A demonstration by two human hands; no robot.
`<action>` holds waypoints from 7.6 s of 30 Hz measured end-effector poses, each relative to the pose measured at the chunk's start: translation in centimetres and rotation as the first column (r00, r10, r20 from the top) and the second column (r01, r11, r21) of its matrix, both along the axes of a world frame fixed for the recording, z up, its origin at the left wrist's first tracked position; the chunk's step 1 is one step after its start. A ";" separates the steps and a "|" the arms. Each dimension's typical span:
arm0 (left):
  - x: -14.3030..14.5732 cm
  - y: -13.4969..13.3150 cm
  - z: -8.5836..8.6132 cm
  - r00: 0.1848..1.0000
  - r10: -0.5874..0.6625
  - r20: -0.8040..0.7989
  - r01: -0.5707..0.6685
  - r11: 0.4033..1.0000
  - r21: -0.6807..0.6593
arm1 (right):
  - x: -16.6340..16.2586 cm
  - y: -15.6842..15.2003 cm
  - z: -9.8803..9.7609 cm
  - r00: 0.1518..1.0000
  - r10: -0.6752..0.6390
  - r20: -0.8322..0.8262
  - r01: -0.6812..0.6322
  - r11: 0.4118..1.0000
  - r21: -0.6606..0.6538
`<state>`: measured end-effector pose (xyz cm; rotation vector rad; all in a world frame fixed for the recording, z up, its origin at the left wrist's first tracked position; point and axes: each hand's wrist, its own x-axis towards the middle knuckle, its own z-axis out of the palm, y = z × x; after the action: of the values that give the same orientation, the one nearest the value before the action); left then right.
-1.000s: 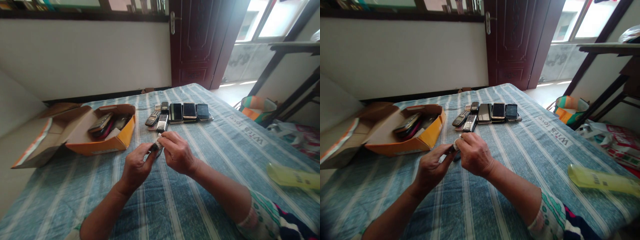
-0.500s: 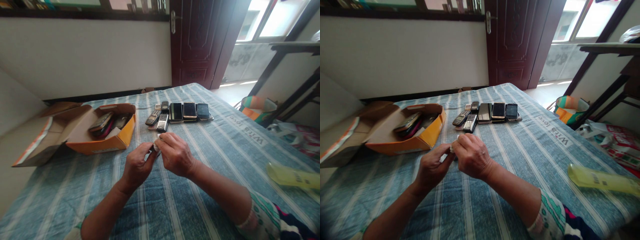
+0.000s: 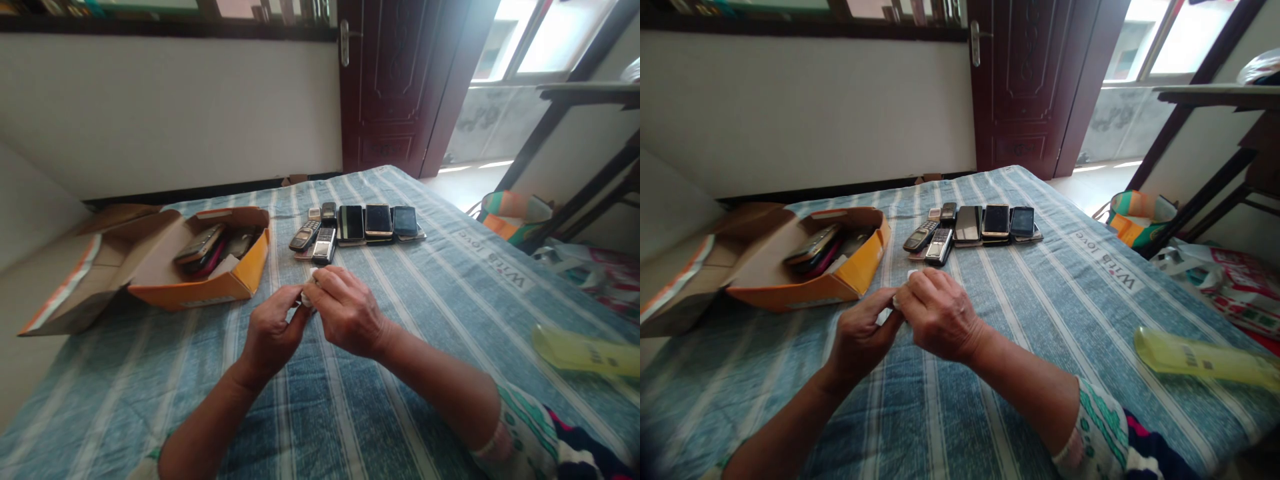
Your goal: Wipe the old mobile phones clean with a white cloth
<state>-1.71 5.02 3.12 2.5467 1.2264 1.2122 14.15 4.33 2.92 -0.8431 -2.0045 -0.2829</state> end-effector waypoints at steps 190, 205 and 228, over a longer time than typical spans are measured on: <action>-0.9 1.3 -2.4 0.985 -0.110 -0.133 0.091 0.985 -0.144 | -0.4 0.7 -2.9 0.942 -0.115 0.316 0.181 0.966 -0.186; -1.7 1.6 -2.6 0.996 0.025 -0.088 -0.040 0.983 -0.180 | 1.5 2.6 -3.7 0.941 -0.220 0.256 0.276 0.938 -0.209; -1.4 1.5 -2.4 0.998 0.014 -0.067 -0.030 0.967 -0.253 | 2.2 3.2 -4.2 0.938 -0.269 0.221 0.316 0.923 -0.219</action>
<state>-3.09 6.50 0.73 2.4071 1.3305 0.9133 16.35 7.56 -1.33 -1.3286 -2.1136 -0.2890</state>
